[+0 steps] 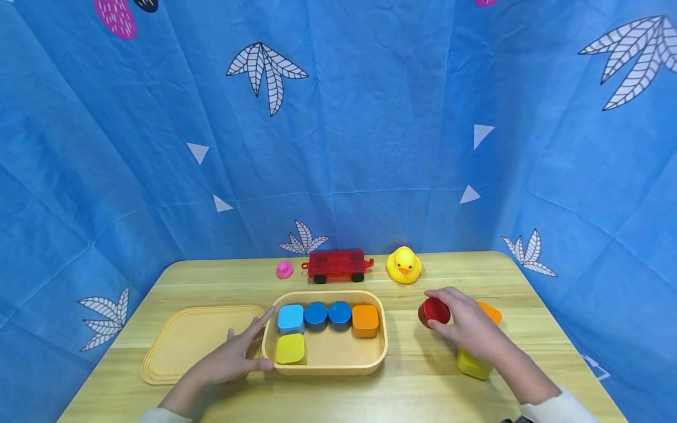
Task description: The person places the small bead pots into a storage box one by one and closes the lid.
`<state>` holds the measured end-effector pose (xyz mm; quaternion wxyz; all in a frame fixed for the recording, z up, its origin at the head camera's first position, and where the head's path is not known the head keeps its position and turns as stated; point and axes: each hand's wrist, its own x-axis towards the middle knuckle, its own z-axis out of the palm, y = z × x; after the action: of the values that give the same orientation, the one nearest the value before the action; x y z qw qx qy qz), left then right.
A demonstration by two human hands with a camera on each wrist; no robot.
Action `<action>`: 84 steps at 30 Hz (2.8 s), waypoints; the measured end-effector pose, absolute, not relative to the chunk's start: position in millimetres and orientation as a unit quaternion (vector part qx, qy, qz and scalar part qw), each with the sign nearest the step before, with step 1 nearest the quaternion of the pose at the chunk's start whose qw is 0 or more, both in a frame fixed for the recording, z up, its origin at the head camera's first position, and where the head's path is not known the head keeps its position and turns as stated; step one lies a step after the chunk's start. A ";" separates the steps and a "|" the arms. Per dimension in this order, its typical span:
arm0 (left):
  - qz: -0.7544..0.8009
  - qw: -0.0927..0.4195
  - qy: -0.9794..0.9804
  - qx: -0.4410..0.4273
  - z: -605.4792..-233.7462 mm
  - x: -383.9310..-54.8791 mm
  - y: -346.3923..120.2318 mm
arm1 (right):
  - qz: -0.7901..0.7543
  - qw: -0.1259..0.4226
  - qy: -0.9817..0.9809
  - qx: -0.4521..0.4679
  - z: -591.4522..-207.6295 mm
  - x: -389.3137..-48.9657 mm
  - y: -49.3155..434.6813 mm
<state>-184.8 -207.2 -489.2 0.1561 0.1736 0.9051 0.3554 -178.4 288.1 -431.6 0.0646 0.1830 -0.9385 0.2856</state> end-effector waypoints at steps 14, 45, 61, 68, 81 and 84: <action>0.355 0.153 0.905 0.176 -489.2 -184.7 -204.6 | 0.339 0.056 -0.911 0.228 -421.2 -175.7 251.5; 0.353 0.153 0.905 0.181 -489.8 -185.8 -207.3 | 0.384 0.000 -0.879 0.282 -446.2 -187.9 153.5; 0.349 0.152 0.908 0.178 -489.4 -186.1 -207.5 | 0.354 -0.068 -0.885 0.297 -459.8 -187.4 111.0; 0.350 0.151 0.907 0.178 -489.8 -185.5 -207.5 | 0.321 -0.092 -0.892 0.303 -463.0 -188.4 98.4; 0.349 0.153 0.907 0.178 -490.9 -186.5 -208.2 | 0.325 -0.124 -0.886 0.308 -467.5 -193.9 94.5; 0.349 0.152 0.907 0.178 -491.3 -186.3 -207.5 | 0.334 -0.130 -0.883 0.305 -467.5 -193.8 95.0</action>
<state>-186.3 -207.5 -491.3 0.1521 0.1780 0.9074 0.3489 -193.8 95.0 -467.5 -0.1299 0.3046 -0.8826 0.3336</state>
